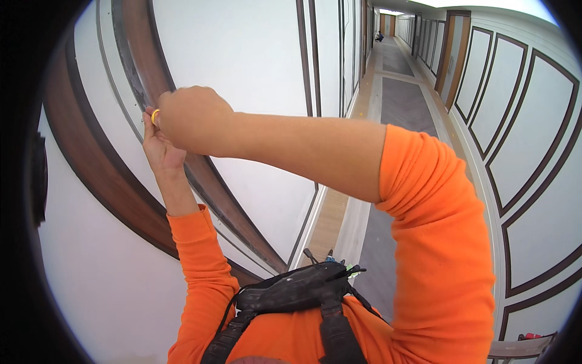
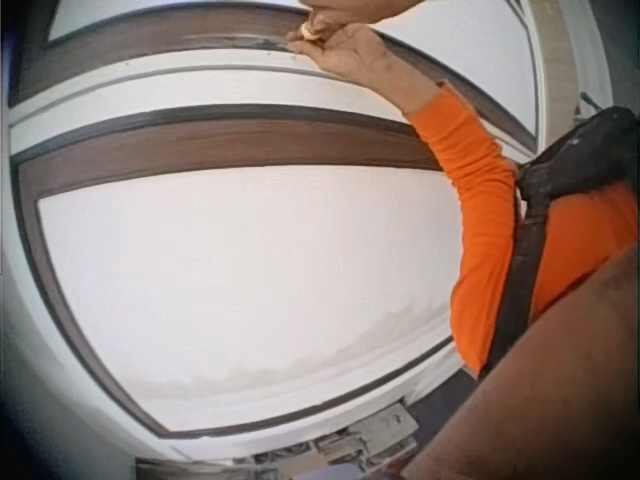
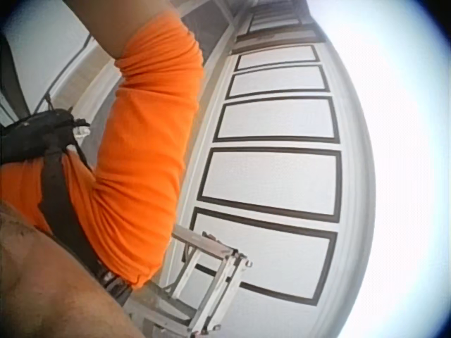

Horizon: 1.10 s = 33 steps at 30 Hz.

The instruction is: The person uses a screwdriver to fasten screws into a door frame. They repeatedly position screws and turn the screwdriver to secure the frame to the wall.

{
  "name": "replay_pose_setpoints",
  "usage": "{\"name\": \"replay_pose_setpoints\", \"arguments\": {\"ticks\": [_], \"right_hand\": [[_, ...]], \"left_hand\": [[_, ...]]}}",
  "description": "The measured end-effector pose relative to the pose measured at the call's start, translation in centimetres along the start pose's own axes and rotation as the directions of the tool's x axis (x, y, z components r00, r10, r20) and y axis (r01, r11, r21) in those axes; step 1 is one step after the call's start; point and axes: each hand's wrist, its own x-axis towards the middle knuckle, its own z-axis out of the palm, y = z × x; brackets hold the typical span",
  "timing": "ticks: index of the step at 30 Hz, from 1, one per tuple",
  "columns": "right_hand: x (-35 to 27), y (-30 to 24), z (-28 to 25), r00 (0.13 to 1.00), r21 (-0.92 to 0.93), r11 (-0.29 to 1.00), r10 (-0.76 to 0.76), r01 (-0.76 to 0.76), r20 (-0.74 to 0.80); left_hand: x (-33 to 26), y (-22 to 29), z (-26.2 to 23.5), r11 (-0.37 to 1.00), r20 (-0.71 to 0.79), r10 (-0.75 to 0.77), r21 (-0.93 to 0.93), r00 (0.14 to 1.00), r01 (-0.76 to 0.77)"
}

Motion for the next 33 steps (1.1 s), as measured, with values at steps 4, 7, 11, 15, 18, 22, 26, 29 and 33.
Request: {"name": "replay_pose_setpoints", "arguments": {"ticks": [4,7,11,15,18,22,26,29,33], "right_hand": [[0.7,0.1,-1.2,0.938,0.446,0.832,0.234,-0.329,0.255],[-0.7,-0.7,-2.0,0.955,-0.117,0.978,-0.193,0.170,-0.226],[-0.3,-0.7,-2.7,0.995,-0.072,0.993,-0.092,0.090,-0.032],[1.8,0.6,-2.6,0.838,0.438,0.745,0.298,-0.504,0.457],[0.7,0.4,-1.7,0.989,0.152,0.988,-0.007,0.029,-0.147],[-0.2,-0.7,-1.6,0.921,-0.199,0.949,-0.293,0.246,-0.257],[1.7,-0.4,-3.2,0.989,0.140,0.984,0.092,-0.108,0.116],[1.5,0.1,-3.3,0.972,0.313,0.921,0.201,-0.231,0.125],[-0.3,-1.1,-2.2,0.930,-0.228,0.940,-0.300,0.252,-0.213]], "left_hand": [[0.6,0.5,1.7,0.995,-0.072,0.059,0.080,0.996,-0.053],[0.9,0.9,3.0,0.987,-0.163,-0.016,0.155,0.986,0.042],[0.4,0.4,3.1,0.996,-0.238,0.014,0.088,0.971,0.007],[0.3,0.3,2.8,0.999,-0.070,-0.018,-0.038,0.997,0.015],[0.6,1.1,3.2,0.995,-0.165,0.014,-0.099,0.986,-0.031],[0.3,1.1,3.5,0.992,-0.150,-0.008,0.123,0.989,0.027],[0.3,0.3,3.5,0.986,-0.249,0.107,0.148,0.963,-0.071],[0.6,0.5,3.7,0.987,-0.318,0.114,0.143,0.941,-0.071],[0.3,0.9,3.9,0.919,-0.277,0.157,0.393,0.948,-0.037]]}}
